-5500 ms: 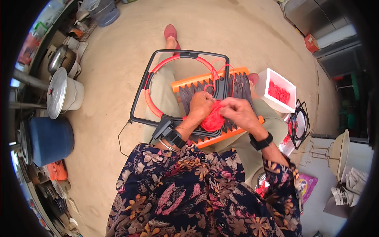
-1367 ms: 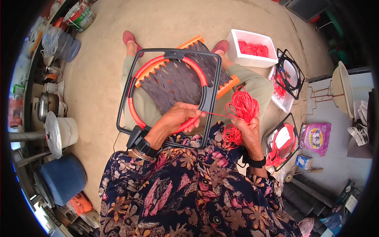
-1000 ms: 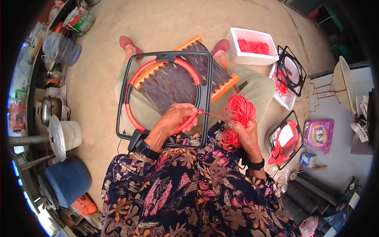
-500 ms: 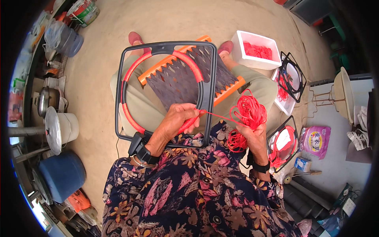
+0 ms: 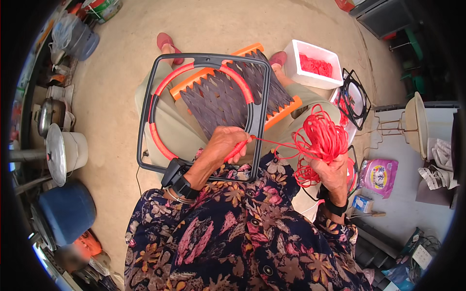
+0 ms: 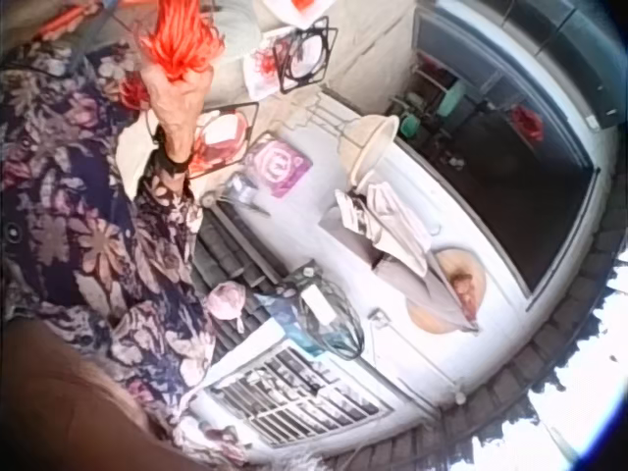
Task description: Wrapping and weaving red plastic ribbon around a furniture frame component.
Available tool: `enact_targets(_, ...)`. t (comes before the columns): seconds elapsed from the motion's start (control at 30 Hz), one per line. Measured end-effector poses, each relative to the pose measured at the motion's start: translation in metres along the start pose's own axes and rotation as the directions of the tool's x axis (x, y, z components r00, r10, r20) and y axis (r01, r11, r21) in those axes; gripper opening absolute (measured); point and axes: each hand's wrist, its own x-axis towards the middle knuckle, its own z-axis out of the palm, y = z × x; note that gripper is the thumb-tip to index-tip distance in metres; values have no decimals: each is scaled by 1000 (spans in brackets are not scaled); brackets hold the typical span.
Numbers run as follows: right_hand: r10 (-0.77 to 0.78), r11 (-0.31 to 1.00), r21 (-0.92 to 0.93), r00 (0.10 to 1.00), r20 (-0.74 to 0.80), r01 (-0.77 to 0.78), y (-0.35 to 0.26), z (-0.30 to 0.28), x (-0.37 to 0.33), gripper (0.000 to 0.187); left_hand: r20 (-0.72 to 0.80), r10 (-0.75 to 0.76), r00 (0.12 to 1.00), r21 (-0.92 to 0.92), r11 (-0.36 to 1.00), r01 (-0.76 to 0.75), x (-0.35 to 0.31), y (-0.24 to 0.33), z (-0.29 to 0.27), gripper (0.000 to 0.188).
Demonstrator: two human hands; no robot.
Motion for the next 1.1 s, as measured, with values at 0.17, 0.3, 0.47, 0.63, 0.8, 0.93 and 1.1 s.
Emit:
enact_targets(0.17,75,994,-83,993,87,-68,4,-11,-8,32,-37,62,997,129,990,-57,-7,3,5,18)
enact_targets(0.3,307,940,-206,938,160,-272,23,-21,-12,29,-14,119,993,127,985,-116,-20,7,8,19)
enact_targets(0.47,151,959,-249,988,42,-136,1,-20,7,42,44,196,980,143,969,-200,-22,3,8,18)
enact_targets(0.63,-30,950,-308,998,56,46,-39,-12,39,39,-18,192,981,202,962,-184,-10,-4,10,18)
enact_targets(0.8,-398,720,-453,848,351,525,-44,48,99,29,-56,190,980,219,960,-174,-1,-10,13,19)
enact_targets(0.93,-373,376,-582,693,616,721,-22,120,141,33,-115,290,950,335,912,-237,4,-17,16,22)
enact_targets(1.1,-314,262,-473,537,783,841,28,133,157,33,-76,364,928,413,859,-303,9,-12,20,23)
